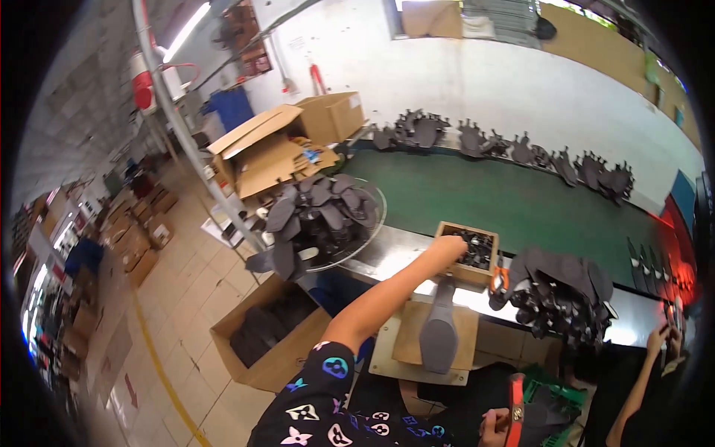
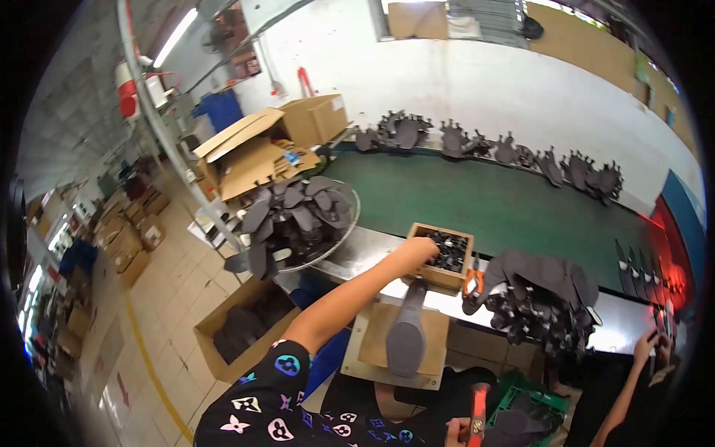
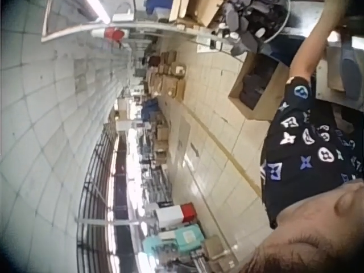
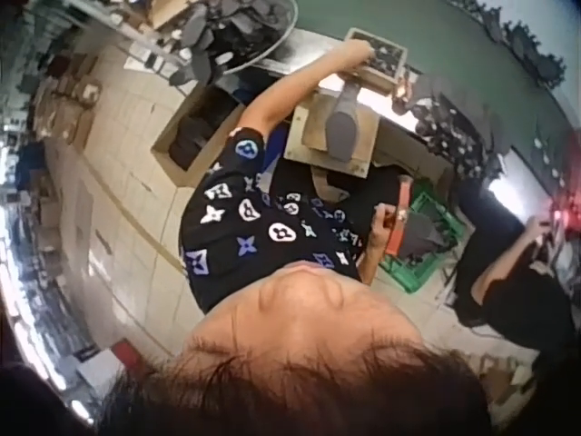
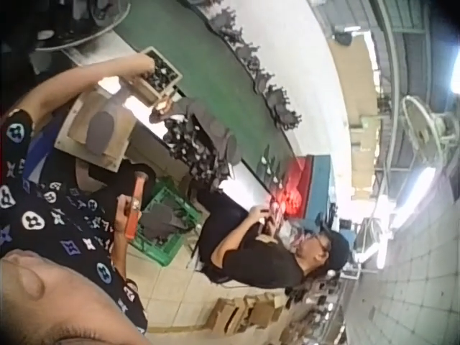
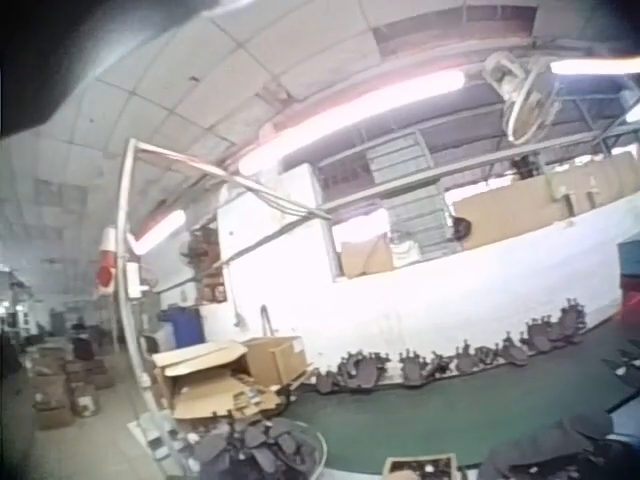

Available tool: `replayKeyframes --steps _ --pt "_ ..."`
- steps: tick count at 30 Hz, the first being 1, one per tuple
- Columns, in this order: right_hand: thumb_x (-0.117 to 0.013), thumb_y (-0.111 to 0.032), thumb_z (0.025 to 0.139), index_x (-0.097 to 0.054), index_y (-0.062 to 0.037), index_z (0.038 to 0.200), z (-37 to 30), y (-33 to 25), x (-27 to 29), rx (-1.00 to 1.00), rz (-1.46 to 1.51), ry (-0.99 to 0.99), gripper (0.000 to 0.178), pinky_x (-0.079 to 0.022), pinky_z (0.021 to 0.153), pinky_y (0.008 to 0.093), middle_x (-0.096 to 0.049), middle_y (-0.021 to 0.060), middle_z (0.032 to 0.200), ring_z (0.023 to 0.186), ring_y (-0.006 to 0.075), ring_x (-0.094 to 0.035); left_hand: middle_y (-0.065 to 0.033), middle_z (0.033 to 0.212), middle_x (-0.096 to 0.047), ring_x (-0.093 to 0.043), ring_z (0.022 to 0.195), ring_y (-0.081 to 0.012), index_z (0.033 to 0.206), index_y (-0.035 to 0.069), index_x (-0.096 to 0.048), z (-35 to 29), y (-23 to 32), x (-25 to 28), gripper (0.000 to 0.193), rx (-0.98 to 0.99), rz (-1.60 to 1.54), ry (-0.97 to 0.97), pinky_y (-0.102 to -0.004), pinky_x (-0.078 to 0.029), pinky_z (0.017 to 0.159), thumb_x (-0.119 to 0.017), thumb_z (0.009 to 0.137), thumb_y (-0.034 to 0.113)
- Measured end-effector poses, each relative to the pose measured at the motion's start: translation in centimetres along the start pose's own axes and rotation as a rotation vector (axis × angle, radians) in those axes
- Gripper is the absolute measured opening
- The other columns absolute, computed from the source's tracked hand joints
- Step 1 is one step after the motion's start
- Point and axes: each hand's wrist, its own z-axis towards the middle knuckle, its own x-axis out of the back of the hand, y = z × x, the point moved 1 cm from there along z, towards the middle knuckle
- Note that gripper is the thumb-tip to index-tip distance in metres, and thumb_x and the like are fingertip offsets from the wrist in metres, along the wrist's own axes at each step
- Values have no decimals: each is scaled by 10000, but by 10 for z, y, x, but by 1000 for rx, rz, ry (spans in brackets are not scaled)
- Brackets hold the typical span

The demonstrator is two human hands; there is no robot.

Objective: Manually assemble shoe outsoles and heel components using a hammer and small nails or tacks on a factory production line.

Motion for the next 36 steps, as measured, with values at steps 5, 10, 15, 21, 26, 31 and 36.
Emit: replayKeyframes --steps 5,10,15,21,26,31,36 --pt "-669 -144 949 -640 -53 861 22 -25 -6 217 -114 51 130 -389 537 245 -548 -17 665 599 64 -502 -120 837 -712 -699 818 -313 790 96 -752 11 14 23 64 -97 -18 99 -432 -558 697 -737 755 147" --pt "-626 -121 939 -702 2 1017 56 -30 -22 167 -38 -21 165 -312 473 227 -583 -16 634 475 47 -410 -76 764 -720 -663 612 -112 923 -7 -757 -25 30 61 127 333 -1047 416 -237 -508 511 -726 852 93" --pt "-624 -126 963 -572 -22 1329 86 -76 -46 -194 510 -253 384 -365 491 182 -657 27 785 543 22 -465 -138 894 -727 -684 655 -161 1075 -78 -681 -122 138 140 241 439 -1581 366 -238 -516 539 -647 949 125" --pt "-703 -152 928 -625 -18 1257 115 -131 -64 -93 573 -363 363 -414 536 188 -657 87 1015 626 33 -510 -163 820 -708 -683 635 -200 941 -65 -680 -193 217 167 137 375 -1785 365 -275 -532 513 -697 904 65" --pt "-769 -153 868 -715 -20 1093 108 -135 -65 31 518 -387 267 -423 600 205 -633 86 1046 703 40 -520 -151 871 -685 -672 711 -239 989 -59 -673 -204 221 180 210 -81 -766 587 -290 -532 577 -750 803 5" --pt "-825 -130 771 -710 6 949 103 -129 -61 -40 456 -415 253 -412 571 212 -669 117 946 673 81 -556 -92 931 -640 -657 752 -201 1032 -57 -643 -213 211 203 290 -333 -292 340 -285 -542 616 -721 771 45" --pt "-782 0 758 -704 1 943 101 -123 -67 -83 360 -486 201 -415 604 213 -689 116 1016 702 64 -543 -57 879 -667 -670 740 -217 917 26 -686 -210 194 193 192 -266 -456 188 -298 -540 593 -780 760 81"
